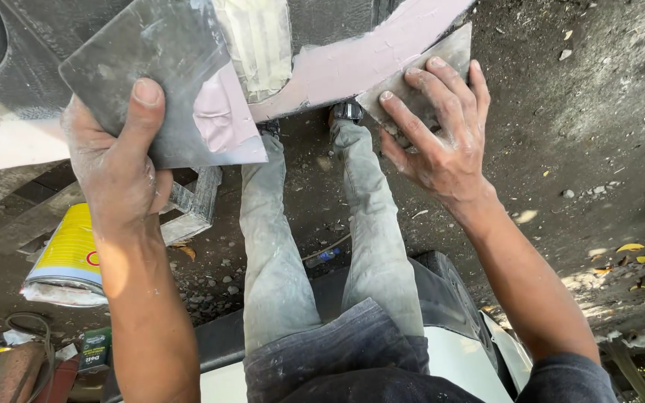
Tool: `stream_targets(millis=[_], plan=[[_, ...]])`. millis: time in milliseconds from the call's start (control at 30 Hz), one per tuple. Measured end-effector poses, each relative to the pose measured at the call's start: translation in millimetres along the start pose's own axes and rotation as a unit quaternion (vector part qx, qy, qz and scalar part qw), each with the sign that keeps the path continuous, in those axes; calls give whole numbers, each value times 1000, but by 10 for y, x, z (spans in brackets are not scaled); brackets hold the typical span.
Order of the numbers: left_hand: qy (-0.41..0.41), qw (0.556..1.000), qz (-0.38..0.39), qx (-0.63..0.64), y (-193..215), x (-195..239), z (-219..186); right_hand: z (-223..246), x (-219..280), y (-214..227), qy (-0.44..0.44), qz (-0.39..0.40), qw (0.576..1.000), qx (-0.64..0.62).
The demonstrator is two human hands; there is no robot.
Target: The person scoops pink body filler from a can onto a metal spreader and applies it to a grey car bumper. They then use a sanding block to smooth the filler on the bumper's surface.
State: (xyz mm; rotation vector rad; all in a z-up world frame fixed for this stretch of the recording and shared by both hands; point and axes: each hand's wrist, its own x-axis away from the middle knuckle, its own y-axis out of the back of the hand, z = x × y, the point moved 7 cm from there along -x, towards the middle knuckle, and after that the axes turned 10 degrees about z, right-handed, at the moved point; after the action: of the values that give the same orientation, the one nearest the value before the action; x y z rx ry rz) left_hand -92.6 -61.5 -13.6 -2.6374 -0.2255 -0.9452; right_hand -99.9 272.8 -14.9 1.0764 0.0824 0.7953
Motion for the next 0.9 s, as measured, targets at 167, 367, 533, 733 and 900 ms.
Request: stream_targets(millis=[167, 367, 533, 733, 900], plan=[[-17, 1000, 4, 5, -23, -48, -56, -175, 165, -271, -33, 40, 999, 0], [14, 999, -25, -20, -165, -49, -170, -239, 220, -211, 0, -1, 1000, -26], [18, 998, -31, -46, -133, -8, -147, -217, 202, -19, 29, -35, 999, -26], [2, 999, -25, -39, -6, 10, -25, -148, 48, 217, 38, -18, 999, -3], [-21, 999, -19, -22, -74, -18, -83, -273, 28, 133, 46, 12, 999, 10]])
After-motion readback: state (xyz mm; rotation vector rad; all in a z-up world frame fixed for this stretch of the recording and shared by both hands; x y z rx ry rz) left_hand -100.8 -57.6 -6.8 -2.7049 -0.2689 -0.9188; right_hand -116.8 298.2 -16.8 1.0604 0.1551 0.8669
